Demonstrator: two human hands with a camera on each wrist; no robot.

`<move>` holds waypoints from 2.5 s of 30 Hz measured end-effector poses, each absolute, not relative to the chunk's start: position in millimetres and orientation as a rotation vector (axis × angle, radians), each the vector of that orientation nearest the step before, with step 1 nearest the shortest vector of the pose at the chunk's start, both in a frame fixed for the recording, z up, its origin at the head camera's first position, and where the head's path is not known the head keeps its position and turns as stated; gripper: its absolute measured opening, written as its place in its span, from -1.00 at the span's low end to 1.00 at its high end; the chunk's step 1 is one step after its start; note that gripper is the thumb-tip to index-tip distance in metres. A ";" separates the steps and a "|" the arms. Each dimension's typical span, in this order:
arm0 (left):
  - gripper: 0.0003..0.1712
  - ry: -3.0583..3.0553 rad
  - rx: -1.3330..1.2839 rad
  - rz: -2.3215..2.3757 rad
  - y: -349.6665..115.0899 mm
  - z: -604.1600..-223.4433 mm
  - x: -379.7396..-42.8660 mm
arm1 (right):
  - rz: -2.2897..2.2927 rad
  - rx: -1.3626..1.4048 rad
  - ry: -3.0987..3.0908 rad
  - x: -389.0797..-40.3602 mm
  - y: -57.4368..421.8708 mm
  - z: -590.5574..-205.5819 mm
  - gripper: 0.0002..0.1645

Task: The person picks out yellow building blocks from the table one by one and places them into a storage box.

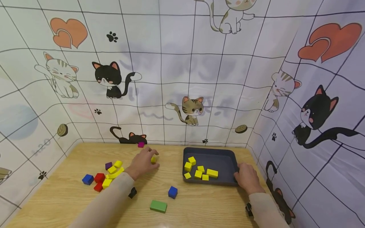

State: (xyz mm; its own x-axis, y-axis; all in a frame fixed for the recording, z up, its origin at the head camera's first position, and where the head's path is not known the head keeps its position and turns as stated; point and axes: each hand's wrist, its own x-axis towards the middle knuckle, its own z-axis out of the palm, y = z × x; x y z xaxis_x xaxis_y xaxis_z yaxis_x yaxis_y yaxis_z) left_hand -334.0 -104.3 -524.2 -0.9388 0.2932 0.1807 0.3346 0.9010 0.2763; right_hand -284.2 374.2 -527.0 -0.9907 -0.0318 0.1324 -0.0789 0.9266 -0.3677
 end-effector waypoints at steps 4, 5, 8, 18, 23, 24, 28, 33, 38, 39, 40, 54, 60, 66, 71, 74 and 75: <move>-0.52 -2.936 -0.502 -0.488 -107.8 -524.8 -334.2 | 0.576 0.081 -2.963 -284.1 373.4 -527.0 -0.40; -0.54 -2.932 -0.509 -0.491 -108.3 -525.4 -334.6 | 0.583 0.078 -2.963 -284.0 373.1 -527.3 -0.40; -0.59 -2.915 -0.530 -0.482 -108.9 -527.5 -336.4 | 0.603 0.077 -2.957 -283.6 373.0 -527.3 -0.40; -0.65 -2.894 -0.545 -0.537 -106.6 -528.8 -339.7 | 0.605 0.076 -2.953 -283.7 373.2 -527.6 -0.40; -0.66 -2.892 -0.542 -0.532 -106.3 -529.3 -339.4 | 0.610 0.075 -2.952 -283.8 372.7 -527.6 -0.40; -0.66 -2.893 -0.541 -0.533 -106.2 -529.2 -339.3 | 0.612 0.076 -2.952 -283.8 372.6 -527.5 -0.40; -0.66 -2.895 -0.545 -0.535 -106.2 -529.4 -339.1 | 0.602 0.080 -2.950 -283.6 372.6 -528.1 -0.40; -0.66 -2.891 -0.545 -0.539 -105.3 -530.2 -338.6 | 0.600 0.068 -2.949 -283.4 372.5 -529.5 -0.40; -0.68 -2.891 -0.543 -0.551 -105.0 -530.4 -338.6 | 0.587 0.075 -2.945 -284.3 374.2 -528.8 -0.41; -0.68 -2.891 -0.544 -0.553 -105.0 -530.5 -338.8 | 0.581 0.078 -2.943 -284.4 374.4 -528.7 -0.41; -0.68 -2.891 -0.546 -0.552 -105.1 -530.8 -339.2 | 0.578 0.079 -2.944 -284.4 374.5 -528.5 -0.41; -0.67 -2.888 -0.549 -0.553 -103.4 -531.4 -339.2 | 0.593 0.063 -2.947 -282.0 371.4 -528.4 -0.42; -0.69 -2.862 -0.567 -0.547 -101.3 -530.5 -338.8 | 0.606 0.070 -2.943 -281.9 371.3 -529.0 -0.42; -0.68 -2.852 -0.568 -0.554 -96.8 -529.6 -338.6 | 0.590 0.079 -2.938 -282.7 372.7 -528.7 -0.42; -0.68 -2.837 -0.585 -0.581 -91.5 -528.5 -339.1 | 0.583 0.064 -2.946 -283.4 372.5 -529.0 -0.41; -0.68 -2.821 -0.602 -0.595 -87.7 -527.0 -339.1 | 0.588 0.055 -2.950 -283.1 371.8 -527.9 -0.40; -0.68 -2.816 -0.609 -0.601 -86.3 -526.3 -339.0 | 0.586 0.052 -2.951 -283.1 371.7 -527.5 -0.40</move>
